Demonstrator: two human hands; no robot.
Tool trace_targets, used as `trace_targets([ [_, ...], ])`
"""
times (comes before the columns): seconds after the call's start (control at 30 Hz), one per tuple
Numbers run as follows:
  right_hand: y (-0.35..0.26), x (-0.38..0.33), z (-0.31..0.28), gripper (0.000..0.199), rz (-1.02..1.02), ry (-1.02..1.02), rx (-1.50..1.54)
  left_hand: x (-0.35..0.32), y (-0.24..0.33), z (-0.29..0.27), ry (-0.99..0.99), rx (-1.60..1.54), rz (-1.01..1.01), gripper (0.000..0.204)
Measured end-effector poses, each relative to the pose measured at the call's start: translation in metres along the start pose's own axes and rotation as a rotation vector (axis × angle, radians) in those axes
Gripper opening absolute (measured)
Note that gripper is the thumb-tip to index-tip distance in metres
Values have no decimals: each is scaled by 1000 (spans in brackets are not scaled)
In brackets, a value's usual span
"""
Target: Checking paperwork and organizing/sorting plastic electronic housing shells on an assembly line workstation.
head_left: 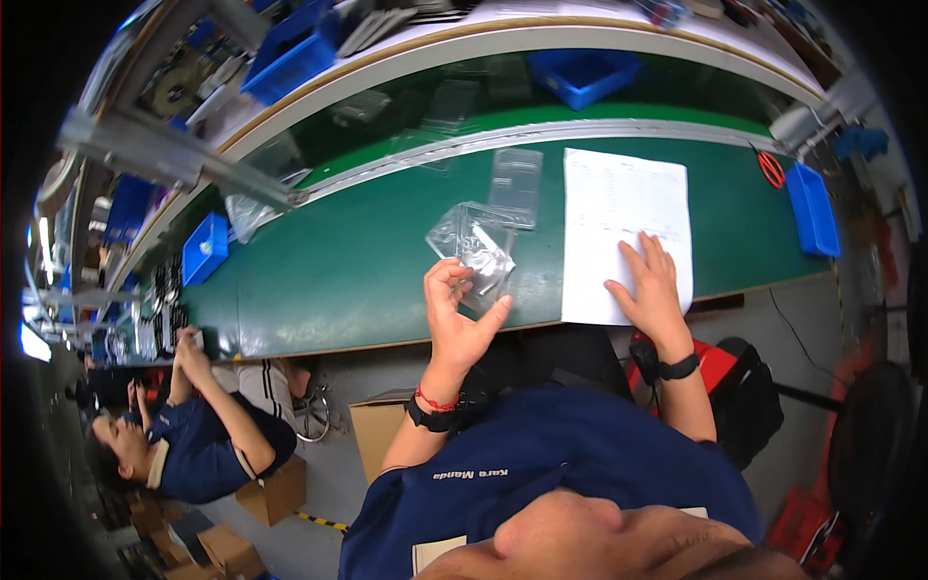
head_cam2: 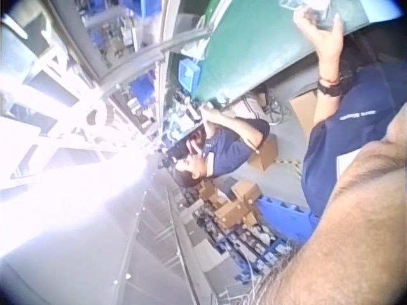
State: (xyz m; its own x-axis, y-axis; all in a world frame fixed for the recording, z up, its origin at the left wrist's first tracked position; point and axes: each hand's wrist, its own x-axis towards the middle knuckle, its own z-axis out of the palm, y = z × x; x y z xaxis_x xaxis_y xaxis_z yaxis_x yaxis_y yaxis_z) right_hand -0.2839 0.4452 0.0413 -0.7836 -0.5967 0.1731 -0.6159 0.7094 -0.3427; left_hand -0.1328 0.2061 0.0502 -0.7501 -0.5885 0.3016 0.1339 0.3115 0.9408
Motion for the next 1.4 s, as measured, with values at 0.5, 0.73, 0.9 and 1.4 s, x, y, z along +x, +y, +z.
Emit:
trace_targets([
  [0.5,5,1,10,50,-69,105,132,-8,11,56,-204,493,314,58],
  [0.73,3,1,5,52,-48,119,107,-5,8,75,-298,535,381,54],
  [0.9,-1,4,5,51,-27,80,160,-1,3,85,-391,507,371,59],
  [1.4,4,7,1,51,-8,-4,166,14,6,92,-568,603,227,90],
])
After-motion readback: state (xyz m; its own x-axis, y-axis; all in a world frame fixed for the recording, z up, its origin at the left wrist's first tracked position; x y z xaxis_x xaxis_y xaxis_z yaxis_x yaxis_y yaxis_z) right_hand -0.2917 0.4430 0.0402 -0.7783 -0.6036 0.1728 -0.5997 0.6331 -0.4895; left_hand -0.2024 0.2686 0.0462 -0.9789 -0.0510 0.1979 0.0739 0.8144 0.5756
